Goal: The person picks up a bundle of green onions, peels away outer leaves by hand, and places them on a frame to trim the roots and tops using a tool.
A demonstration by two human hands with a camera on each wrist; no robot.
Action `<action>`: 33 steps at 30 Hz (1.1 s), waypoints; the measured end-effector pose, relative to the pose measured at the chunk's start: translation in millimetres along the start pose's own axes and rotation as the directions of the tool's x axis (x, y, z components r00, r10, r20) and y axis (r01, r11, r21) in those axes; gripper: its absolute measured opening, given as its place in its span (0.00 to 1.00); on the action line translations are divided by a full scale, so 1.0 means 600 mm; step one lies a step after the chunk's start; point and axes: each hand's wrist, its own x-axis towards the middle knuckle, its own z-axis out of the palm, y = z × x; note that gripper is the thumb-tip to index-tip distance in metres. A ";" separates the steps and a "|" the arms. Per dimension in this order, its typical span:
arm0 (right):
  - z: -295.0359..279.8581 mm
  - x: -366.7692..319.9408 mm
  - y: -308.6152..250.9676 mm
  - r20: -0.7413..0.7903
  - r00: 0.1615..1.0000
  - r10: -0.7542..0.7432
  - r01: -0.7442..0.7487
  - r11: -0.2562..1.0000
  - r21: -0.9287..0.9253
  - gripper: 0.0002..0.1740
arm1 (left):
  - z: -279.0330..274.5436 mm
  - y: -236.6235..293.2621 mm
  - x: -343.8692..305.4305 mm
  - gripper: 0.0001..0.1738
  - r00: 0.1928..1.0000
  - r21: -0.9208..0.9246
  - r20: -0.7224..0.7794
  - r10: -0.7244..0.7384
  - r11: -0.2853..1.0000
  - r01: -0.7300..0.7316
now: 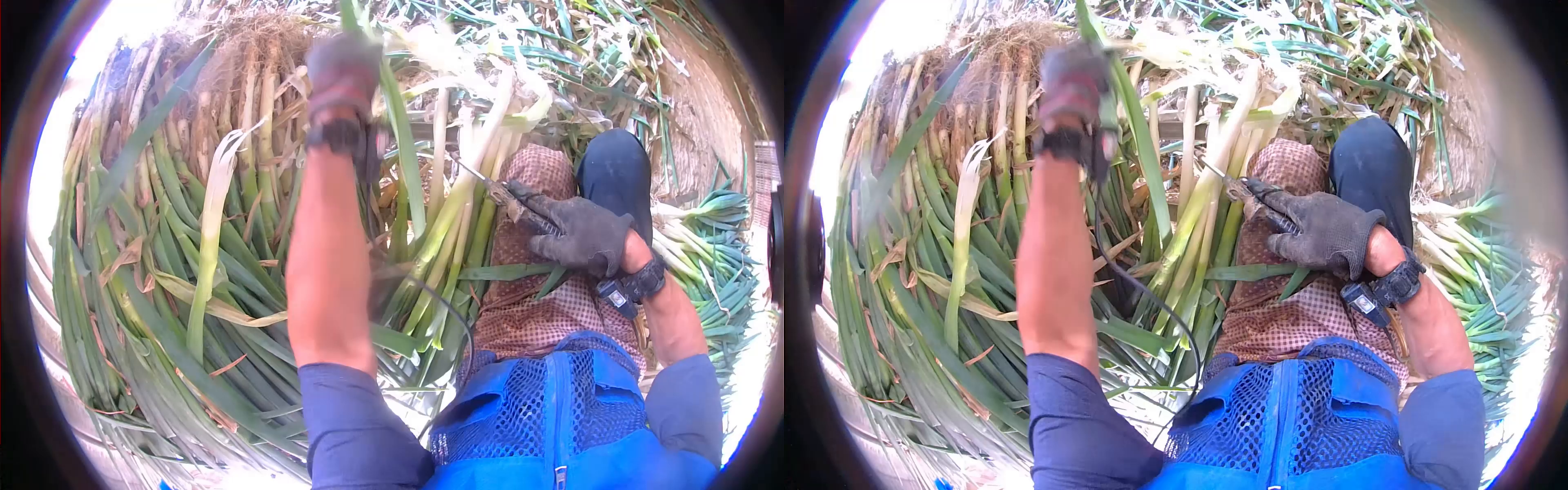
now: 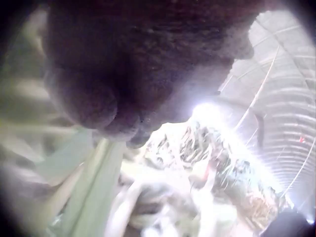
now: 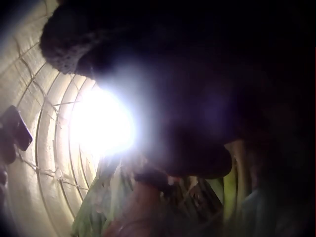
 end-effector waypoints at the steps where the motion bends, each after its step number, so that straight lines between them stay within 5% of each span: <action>1: 0.004 0.003 0.009 0.000 1.000 -0.027 0.027 1.000 0.003 0.40 | -0.032 -0.019 0.017 0.12 0.999 0.045 -0.047 0.018 0.999 -0.016; 4: 0.015 0.005 0.029 -0.032 0.996 -0.087 0.086 0.996 -0.015 0.40 | -0.061 -0.054 0.063 0.12 0.953 -0.490 -0.189 -0.237 0.864 0.117; 8: 0.010 -0.005 0.015 -0.085 0.994 0.073 -0.066 0.994 0.090 0.41 | -0.045 -0.039 0.049 0.13 0.815 -0.635 -0.458 -0.355 0.772 -0.021; 10: 0.026 -0.007 0.032 -0.231 0.973 -0.018 0.068 0.976 0.209 0.42 | -0.003 -0.002 -0.006 0.15 0.732 -0.685 -0.547 -0.406 0.719 -0.113; 11: 0.034 -0.006 0.038 -0.300 0.952 -0.055 0.137 0.956 0.261 0.42 | 0.030 0.030 -0.057 0.16 0.809 -0.786 -0.400 -0.430 0.615 -0.062; 12: 0.009 -0.016 0.004 -0.124 0.983 0.139 -0.091 0.938 0.334 0.43 | 0.069 0.065 -0.124 0.18 0.897 -0.915 -0.072 -0.436 0.387 0.115; 13: 0.014 -0.015 0.002 -0.143 0.984 0.106 -0.055 0.946 0.320 0.43 | 0.128 0.095 -0.186 0.18 0.865 -0.856 0.325 -0.383 0.270 0.441; 15: 0.030 -0.012 -0.005 -0.177 0.984 0.030 0.021 0.960 0.280 0.43 | 0.190 0.154 -0.335 0.16 0.849 -0.776 0.330 -0.412 0.394 0.493; 17: 0.047 0.004 -0.021 -0.146 0.971 -0.189 0.215 0.958 0.191 0.44 | 0.200 0.189 -0.464 0.16 0.821 -0.777 0.343 -0.455 0.354 0.521; 18: 0.043 0.010 -0.043 -0.057 0.979 -0.196 0.201 0.975 0.098 0.44 | 0.207 0.199 -0.506 0.16 0.811 -0.803 0.327 -0.485 0.310 0.509; 20: 0.050 0.029 -0.052 0.040 0.986 -0.164 0.164 0.986 0.018 0.46 | 0.145 0.182 -0.517 0.16 0.654 -0.733 0.465 -0.597 0.155 0.662; 23: 0.051 0.057 -0.071 0.000 0.999 -0.046 0.046 0.998 0.039 0.46 | 0.136 0.166 -0.551 0.32 0.520 -0.560 0.488 -0.701 0.206 0.803; 27: 0.087 0.062 -0.047 -0.019 0.989 -0.149 0.150 0.987 0.052 0.45 | 0.163 0.172 -0.540 0.42 0.597 -0.372 0.465 -0.654 0.467 0.802; 29: 0.087 0.062 -0.069 0.105 0.990 -0.094 0.101 0.992 -0.072 0.47 | 0.175 0.165 -0.500 0.36 0.521 -0.199 0.560 -0.644 0.506 0.839; 33: 0.092 0.059 -0.075 0.105 0.982 -0.155 0.163 0.985 -0.065 0.48 | 0.223 0.159 -0.517 0.21 0.565 -0.314 0.562 -0.605 0.476 0.822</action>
